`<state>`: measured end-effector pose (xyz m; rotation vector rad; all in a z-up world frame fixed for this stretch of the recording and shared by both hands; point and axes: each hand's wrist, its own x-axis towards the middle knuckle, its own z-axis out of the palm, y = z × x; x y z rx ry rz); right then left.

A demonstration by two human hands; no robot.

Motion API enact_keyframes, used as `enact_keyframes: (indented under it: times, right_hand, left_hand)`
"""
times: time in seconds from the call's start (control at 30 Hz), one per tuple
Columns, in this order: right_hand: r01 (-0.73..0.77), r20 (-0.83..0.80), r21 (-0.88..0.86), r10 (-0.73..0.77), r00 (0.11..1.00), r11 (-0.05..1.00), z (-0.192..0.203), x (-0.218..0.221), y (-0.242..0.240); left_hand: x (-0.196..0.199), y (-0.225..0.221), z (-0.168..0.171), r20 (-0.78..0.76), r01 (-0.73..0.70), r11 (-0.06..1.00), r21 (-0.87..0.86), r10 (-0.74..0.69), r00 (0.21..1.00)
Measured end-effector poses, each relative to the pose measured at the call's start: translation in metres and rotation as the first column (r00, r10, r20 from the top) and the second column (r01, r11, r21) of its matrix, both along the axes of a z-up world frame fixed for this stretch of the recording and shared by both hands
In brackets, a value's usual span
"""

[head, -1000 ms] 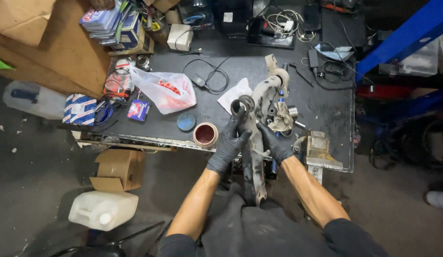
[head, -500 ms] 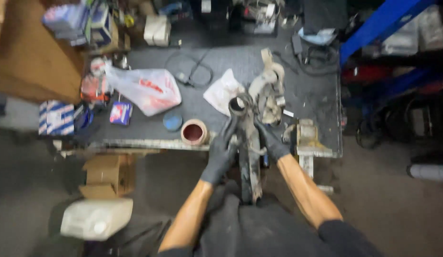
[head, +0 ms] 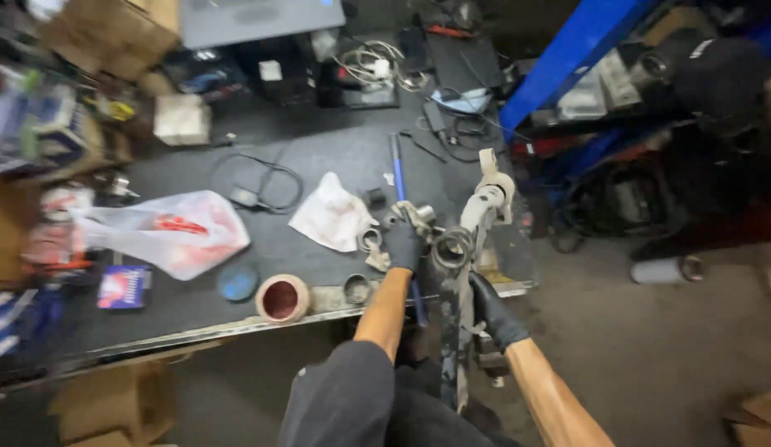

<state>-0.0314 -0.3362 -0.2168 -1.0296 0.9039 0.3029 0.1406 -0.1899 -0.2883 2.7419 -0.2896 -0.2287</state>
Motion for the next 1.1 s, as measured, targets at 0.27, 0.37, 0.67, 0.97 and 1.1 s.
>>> enact_keyframes:
  times: [0.27,0.37,0.67,0.97,1.1]
  right_hand:
    - [0.038,-0.075,0.003,-0.037,0.996,0.999,0.002,0.035,-0.033]
    - [0.041,-0.027,0.091,-0.039,0.999,0.995,0.014,0.070,-0.005]
    - [-0.116,-0.139,-0.063,0.107,0.984,0.991,0.143,0.096,0.119]
    - [-0.303,-0.219,-0.595,0.212,0.952,0.745,-0.064,0.134,0.053]
    - [-0.274,-0.207,-0.646,0.182,0.961,0.713,-0.058,0.133,0.082]
  left_hand:
    - [0.014,-0.018,-0.075,0.422,0.087,0.995,-0.050,-0.058,0.905]
    - [0.021,0.003,-0.073,0.343,-0.058,0.996,-0.067,0.078,0.936]
    - [-0.002,0.057,-0.031,0.163,-0.450,0.820,-0.354,0.528,0.833]
    - [-0.006,0.114,-0.049,-0.205,-0.631,0.729,-0.265,0.597,0.775]
    - [-0.036,0.122,-0.007,-0.299,-0.584,0.757,-0.292,0.508,0.808]
